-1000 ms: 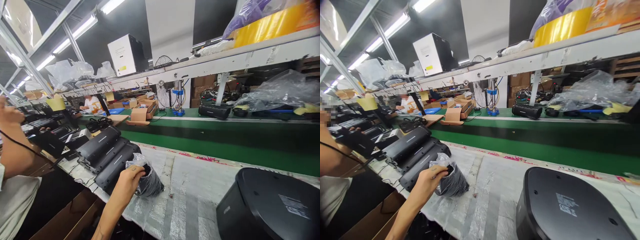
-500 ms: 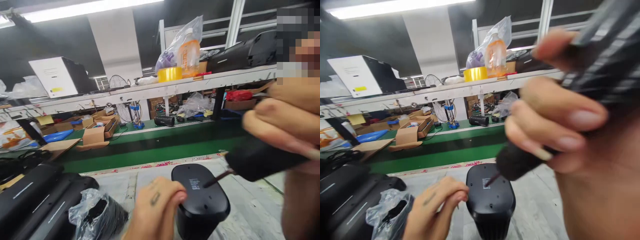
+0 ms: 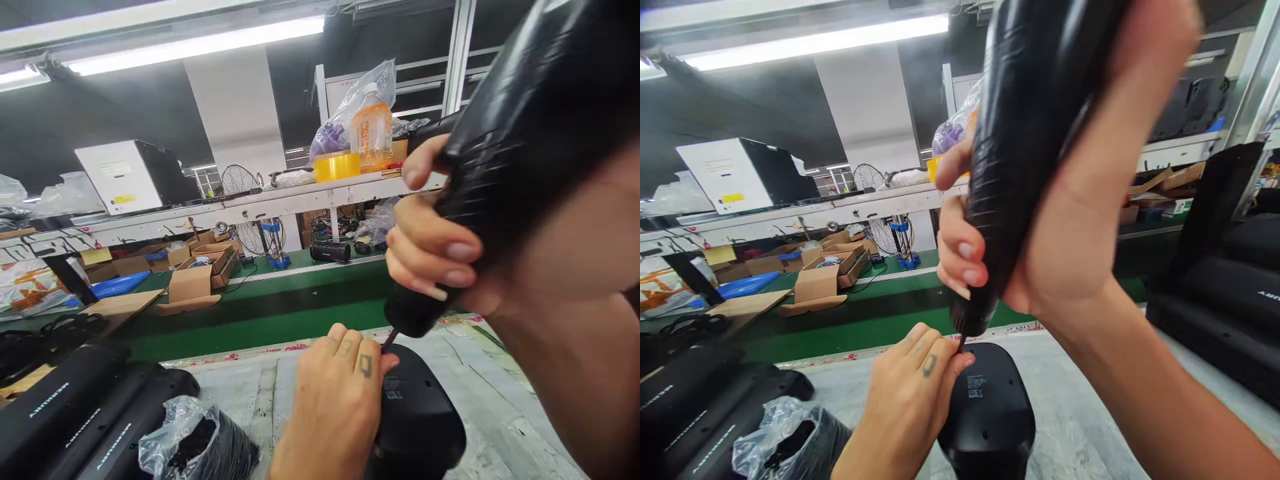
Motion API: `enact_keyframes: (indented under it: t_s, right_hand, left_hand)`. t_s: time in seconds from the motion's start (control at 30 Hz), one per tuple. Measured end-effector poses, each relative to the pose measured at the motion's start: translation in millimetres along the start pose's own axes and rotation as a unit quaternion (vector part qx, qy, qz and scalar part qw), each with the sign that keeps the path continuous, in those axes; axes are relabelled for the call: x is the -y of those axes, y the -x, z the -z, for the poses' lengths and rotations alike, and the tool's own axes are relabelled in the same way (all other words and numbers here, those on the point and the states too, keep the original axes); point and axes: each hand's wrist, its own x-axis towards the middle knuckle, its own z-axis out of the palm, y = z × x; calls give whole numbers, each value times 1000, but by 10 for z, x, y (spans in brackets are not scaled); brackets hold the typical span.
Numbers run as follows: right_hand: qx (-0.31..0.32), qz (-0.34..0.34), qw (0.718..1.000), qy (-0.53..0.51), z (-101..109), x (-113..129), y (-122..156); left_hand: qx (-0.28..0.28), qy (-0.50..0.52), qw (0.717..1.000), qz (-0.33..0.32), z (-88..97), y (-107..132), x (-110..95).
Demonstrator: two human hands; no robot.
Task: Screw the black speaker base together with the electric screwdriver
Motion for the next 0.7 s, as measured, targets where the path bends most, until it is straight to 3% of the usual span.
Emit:
enact_keyframes:
  t_s: [0.07,0.23,0.37,0.5,0.6,0.7]
  right_hand:
    - [6,-1,1000,-5,-44,-18,-79]
    - [-66,-120,990,18,-34,-126,-171]
    - [-59,-146,988,3,18,-220,-196]
    - [-68,-165,984,-7,26,-297,-225]
    - [-47,-181,982,-33,22,-351,-234]
    - [-11,-211,976,-53,24,-391,-230]
  left_hand:
    - [-11,28,999,14,-70,-17,43]
    - [-88,147,979,109,-163,106,213]
    - [-71,188,963,181,-189,221,291]
    - [-52,256,926,274,-223,262,280]
    - [-65,264,926,263,-266,244,258]
    - [-24,293,923,250,-321,214,230]
